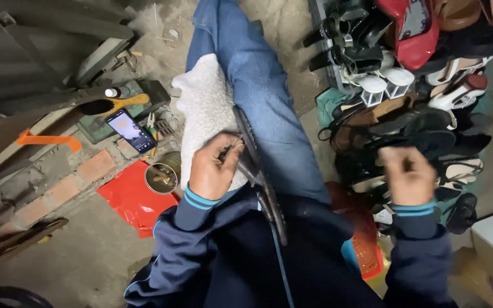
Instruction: Repairing a brown sandal by trimming excess material and inspecting the structure while sitting on the floor.
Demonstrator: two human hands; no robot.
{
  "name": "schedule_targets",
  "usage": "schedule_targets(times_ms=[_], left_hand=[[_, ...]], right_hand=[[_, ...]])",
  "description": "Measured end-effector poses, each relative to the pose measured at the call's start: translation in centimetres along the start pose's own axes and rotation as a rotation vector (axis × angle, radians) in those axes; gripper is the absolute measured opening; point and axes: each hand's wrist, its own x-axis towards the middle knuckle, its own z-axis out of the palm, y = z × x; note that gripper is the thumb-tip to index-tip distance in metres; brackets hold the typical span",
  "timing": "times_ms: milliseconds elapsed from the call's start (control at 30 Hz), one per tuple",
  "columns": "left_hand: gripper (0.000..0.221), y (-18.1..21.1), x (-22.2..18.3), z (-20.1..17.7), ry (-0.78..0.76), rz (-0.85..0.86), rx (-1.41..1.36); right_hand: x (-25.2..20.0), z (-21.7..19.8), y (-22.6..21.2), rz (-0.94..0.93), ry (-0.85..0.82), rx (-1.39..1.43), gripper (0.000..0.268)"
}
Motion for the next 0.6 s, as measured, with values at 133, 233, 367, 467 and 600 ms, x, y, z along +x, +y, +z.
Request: schedule_targets(times_ms=[133,233,367,467,600], left_hand=[[0.004,-0.4,0.0,0.0,0.017,0.003,-0.025],[0.006,-0.1,0.1,-0.2,0.004,0.016,-0.047],[0.006,-0.2,0.2,0.1,0.004,0.018,-0.025],[0.006,-0.6,0.1,0.2,0.007,0.017,-0.021],[0.003,-1.5,0.1,0.4,-0.001,-0.050,-0.031]], right_hand=[[0.2,1.3,-9.1,-0.328,-0.007,-0.385,0.031],[-0.1,2.9,-14.7,-0.556,0.097,-0.262,0.023],[-0.6,6.6,-22.2,-0.719,0.032,-0.103,0.028],[-0.6,8.9,-24.4,-0.810,-0.036,-0.093,0.026],[0.0,8.3,-25.6,-0.849,-0.141,-0.052,0.014]])
